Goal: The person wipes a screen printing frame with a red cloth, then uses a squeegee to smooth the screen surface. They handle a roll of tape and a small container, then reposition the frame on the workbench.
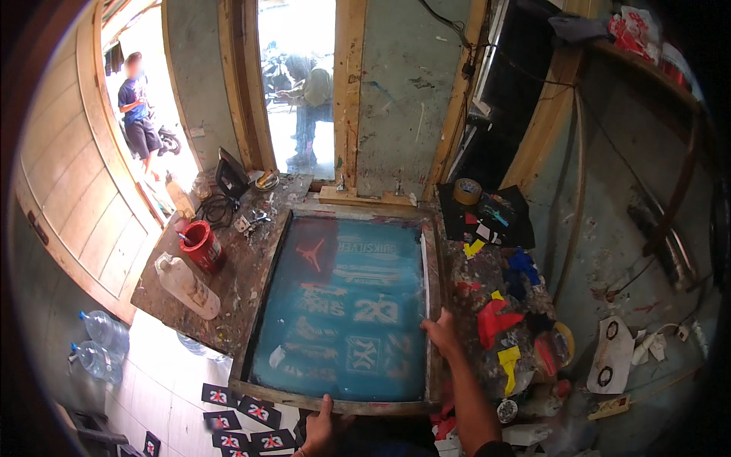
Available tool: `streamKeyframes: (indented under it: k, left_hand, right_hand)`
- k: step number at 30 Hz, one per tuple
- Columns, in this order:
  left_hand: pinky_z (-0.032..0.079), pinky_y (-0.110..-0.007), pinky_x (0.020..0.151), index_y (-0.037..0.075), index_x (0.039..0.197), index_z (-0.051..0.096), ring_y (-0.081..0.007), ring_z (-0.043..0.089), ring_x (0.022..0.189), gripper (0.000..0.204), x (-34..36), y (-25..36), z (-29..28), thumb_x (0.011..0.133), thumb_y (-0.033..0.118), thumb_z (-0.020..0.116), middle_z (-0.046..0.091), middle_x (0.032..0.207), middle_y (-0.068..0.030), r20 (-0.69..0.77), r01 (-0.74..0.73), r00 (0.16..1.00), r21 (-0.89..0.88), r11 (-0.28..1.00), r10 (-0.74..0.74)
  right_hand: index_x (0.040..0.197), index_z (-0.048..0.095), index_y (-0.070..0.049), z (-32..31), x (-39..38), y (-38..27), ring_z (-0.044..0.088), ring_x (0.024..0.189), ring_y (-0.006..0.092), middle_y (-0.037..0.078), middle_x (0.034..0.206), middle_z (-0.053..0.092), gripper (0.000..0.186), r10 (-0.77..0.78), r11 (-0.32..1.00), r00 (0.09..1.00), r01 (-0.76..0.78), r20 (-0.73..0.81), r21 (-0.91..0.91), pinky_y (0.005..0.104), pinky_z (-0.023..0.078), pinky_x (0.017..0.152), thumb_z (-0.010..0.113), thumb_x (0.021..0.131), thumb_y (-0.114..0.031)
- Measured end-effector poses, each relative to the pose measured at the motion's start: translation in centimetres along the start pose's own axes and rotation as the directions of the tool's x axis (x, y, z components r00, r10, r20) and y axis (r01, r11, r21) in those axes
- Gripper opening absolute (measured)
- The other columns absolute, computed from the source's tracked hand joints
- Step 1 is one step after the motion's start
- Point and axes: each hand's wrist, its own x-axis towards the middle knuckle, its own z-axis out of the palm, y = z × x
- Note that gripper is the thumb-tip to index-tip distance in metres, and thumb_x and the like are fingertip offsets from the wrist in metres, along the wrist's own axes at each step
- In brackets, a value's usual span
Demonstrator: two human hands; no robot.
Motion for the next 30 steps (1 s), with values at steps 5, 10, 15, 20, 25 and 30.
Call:
streamKeyframes:
  k: [5,10,15,20,25,30]
  left_hand:
    - [0.055,-0.043,0.094,-0.014,0.127,0.042,-0.0344,0.064,0.107,0.064,1.0,4.0,1.0,0.1,0.043,0.049,0.057,0.121,-0.0257,-0.03,0.035,0.998,-0.471,0.882,-0.055]
    - [0.054,-0.042,0.096,-0.017,0.127,0.041,-0.0347,0.063,0.109,0.065,3.1,4.1,0.2,0.101,0.042,0.047,0.057,0.123,-0.027,0.048,0.036,0.999,-0.519,0.854,-0.013]
    - [0.054,-0.042,0.097,-0.015,0.124,0.045,-0.0327,0.063,0.109,0.062,4.2,4.7,0.9,0.101,0.042,0.048,0.058,0.122,-0.0243,0.046,0.055,0.998,-0.508,0.859,-0.037]
    - [0.054,-0.041,0.097,-0.012,0.123,0.047,-0.0313,0.063,0.11,0.058,5.0,3.9,0.0,0.101,0.042,0.047,0.059,0.121,-0.0227,0.052,0.07,0.997,-0.525,0.848,-0.05]
    - [0.052,-0.041,0.099,-0.01,0.125,0.047,-0.0315,0.062,0.112,0.057,5.2,4.2,0.0,0.101,0.042,0.046,0.06,0.121,-0.0214,0.109,0.065,0.994,-0.51,0.858,-0.01]
    - [0.051,-0.042,0.1,-0.012,0.129,0.043,-0.034,0.061,0.114,0.064,5.6,3.8,-0.3,0.102,0.046,0.041,0.058,0.124,-0.0252,0.139,0.093,0.99,-0.483,0.871,-0.028]
  right_hand:
    - [0.103,0.059,0.004,1.4,5.3,4.4,0.059,0.072,0.0181,0.01,0.081,0.061,0.041,0.0,0.994,0.998,-0.007,-0.066,-0.107,0.0332,0.047,0.061,0.068,0.064,-0.004]
    - [0.099,0.057,0.007,2.4,5.8,0.0,0.058,0.067,0.0194,0.01,0.076,0.06,0.04,-0.184,0.974,0.979,0.169,-0.092,-0.151,0.0357,0.048,0.058,0.069,0.063,-0.005]
    - [0.1,0.058,0.007,1.7,7.1,1.4,0.059,0.074,0.0189,0.012,0.083,0.063,0.039,0.008,1.0,1.0,-0.008,-0.006,-0.022,0.033,0.048,0.064,0.07,0.064,-0.005]
    - [0.103,0.06,0.007,2.3,7.0,0.2,0.063,0.081,0.0243,0.016,0.09,0.065,0.042,0.057,0.998,0.997,-0.057,0.052,-0.017,0.0367,0.05,0.072,0.071,0.067,-0.011]
    - [0.12,0.059,0.008,1.2,7.2,-0.6,0.058,0.109,0.0382,0.027,0.115,0.06,0.062,-0.15,0.836,0.988,0.107,-0.036,-0.539,0.0433,0.045,0.095,0.071,0.072,-0.029]
    - [0.123,0.059,0.007,1.3,6.3,-2.5,0.051,0.12,0.039,0.026,0.129,0.052,0.072,-0.048,0.764,0.998,0.057,0.032,-0.643,0.0446,0.041,0.103,0.072,0.077,-0.047]
